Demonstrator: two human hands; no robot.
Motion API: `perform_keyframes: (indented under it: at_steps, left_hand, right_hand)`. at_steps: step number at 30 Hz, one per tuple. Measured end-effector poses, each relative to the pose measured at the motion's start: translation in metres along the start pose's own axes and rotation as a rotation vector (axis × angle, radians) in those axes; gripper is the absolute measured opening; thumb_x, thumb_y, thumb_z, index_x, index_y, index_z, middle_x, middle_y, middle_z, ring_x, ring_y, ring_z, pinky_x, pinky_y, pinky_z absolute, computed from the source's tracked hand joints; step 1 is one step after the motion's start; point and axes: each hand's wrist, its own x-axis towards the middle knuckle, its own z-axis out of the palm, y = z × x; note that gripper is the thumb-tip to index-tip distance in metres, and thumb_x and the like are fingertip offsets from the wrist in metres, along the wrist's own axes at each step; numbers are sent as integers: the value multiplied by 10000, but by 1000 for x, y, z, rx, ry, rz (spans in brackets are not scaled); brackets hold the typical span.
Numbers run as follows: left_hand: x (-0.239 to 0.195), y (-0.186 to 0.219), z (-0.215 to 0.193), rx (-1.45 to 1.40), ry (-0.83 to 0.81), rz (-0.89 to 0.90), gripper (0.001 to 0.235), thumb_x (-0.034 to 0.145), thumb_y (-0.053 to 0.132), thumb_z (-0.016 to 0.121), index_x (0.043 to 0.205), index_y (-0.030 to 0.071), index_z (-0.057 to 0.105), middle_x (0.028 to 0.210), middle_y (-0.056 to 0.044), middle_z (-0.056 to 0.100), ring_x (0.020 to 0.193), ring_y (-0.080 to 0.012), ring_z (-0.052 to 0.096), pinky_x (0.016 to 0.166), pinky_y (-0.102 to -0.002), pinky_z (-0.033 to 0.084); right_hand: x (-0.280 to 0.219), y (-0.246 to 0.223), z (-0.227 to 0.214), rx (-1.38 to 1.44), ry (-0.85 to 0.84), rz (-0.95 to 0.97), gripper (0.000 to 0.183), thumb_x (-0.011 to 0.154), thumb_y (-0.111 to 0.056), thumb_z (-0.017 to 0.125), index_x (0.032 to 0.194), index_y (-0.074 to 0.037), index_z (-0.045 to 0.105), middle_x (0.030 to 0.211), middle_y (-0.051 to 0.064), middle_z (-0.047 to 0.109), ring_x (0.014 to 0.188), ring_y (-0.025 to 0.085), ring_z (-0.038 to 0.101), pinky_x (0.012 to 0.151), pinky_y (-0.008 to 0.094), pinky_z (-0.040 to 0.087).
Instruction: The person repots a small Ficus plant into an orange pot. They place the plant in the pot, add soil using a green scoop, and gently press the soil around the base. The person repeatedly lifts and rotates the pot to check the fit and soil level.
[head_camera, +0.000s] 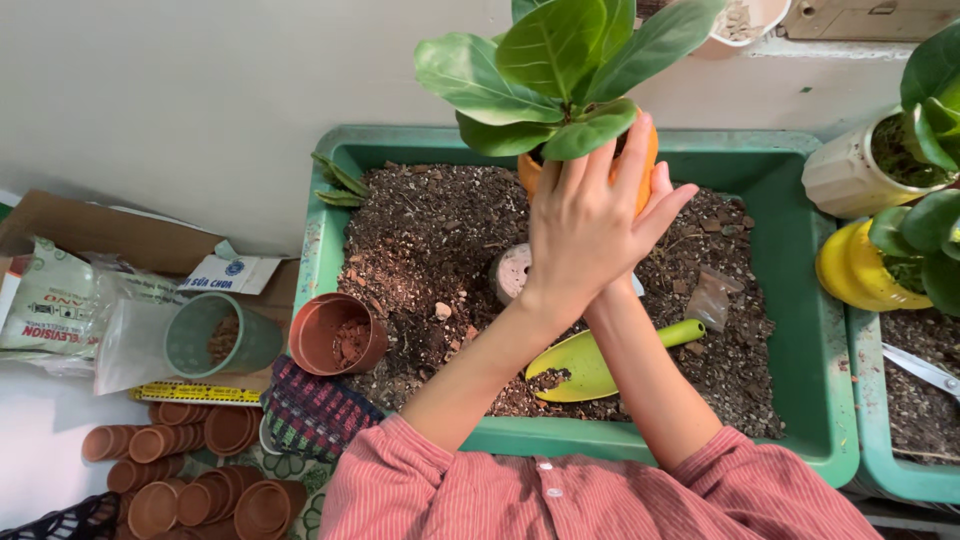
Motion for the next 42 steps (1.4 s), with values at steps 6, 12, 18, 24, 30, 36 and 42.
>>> perform_keyframes:
  at_steps: [6, 12, 18, 24, 30, 36, 42]
  left_hand:
    - [10, 21, 9, 192, 9, -148, 773, 887, 642, 665, 1313, -2, 636, 1321, -239, 638, 1217, -358, 606, 1042, -469, 485]
    - [-15, 15, -1, 41, 175, 66, 477, 1009, 452, 661, 1254, 43, 664, 1299, -141, 677, 1157, -276, 620, 1003, -430, 481]
    - [-32, -39, -12, -309, 277, -242, 438, 1007, 459, 624, 1187, 59, 625, 1216, -100, 632, 1188, -297, 612, 1069, -461, 495]
    - [0, -83, -25, -422, -33, 15, 634, 968, 519, 700, 1354, 31, 575, 1394, -172, 576, 1327, -368, 563, 1129, -482, 487]
    - [12, -77, -44, -357, -53, 149, 525, 917, 472, 806, 1258, 103, 655, 1303, -91, 635, 1252, -313, 608, 1086, -441, 514]
    - [20, -66, -52, -337, -57, 221, 504, 915, 460, 795, 1252, 100, 692, 1269, -112, 637, 1223, -315, 616, 1065, -452, 523]
    - [24, -47, -62, -251, 18, 378, 576, 933, 490, 758, 1289, 47, 661, 1302, -107, 664, 1239, -293, 620, 1100, -451, 503]
  right_hand:
    - [-1, 18, -31, -40, 76, 20, 579, 1010, -539, 454, 1386, -113, 562, 1366, 94, 626, 1250, 265, 614, 1105, 426, 509]
    - [-2, -4, -29, -59, 154, 6, 608, 1003, -568, 450, 1395, -115, 556, 1377, 99, 616, 1256, 277, 603, 1104, 442, 507]
    - [1, -24, 27, 91, 139, 37, 636, 975, -578, 411, 1422, -143, 536, 1429, 97, 591, 1303, 298, 592, 1125, 500, 502]
    - [-12, -41, 65, 128, 179, 222, 685, 947, -609, 304, 1441, -190, 527, 1467, 99, 578, 1339, 332, 579, 1134, 576, 481]
    - [-18, -46, 73, 147, 159, 276, 708, 942, -637, 279, 1433, -201, 545, 1458, 100, 583, 1331, 329, 587, 1110, 563, 501]
    - [-20, -53, 74, 192, 109, 356, 666, 975, -649, 331, 1417, -207, 560, 1434, 70, 595, 1294, 284, 604, 1084, 521, 513]
    - [-11, -43, 58, 134, 40, 147, 629, 1027, -553, 277, 1441, -155, 535, 1472, 93, 573, 1353, 288, 572, 1182, 495, 446]
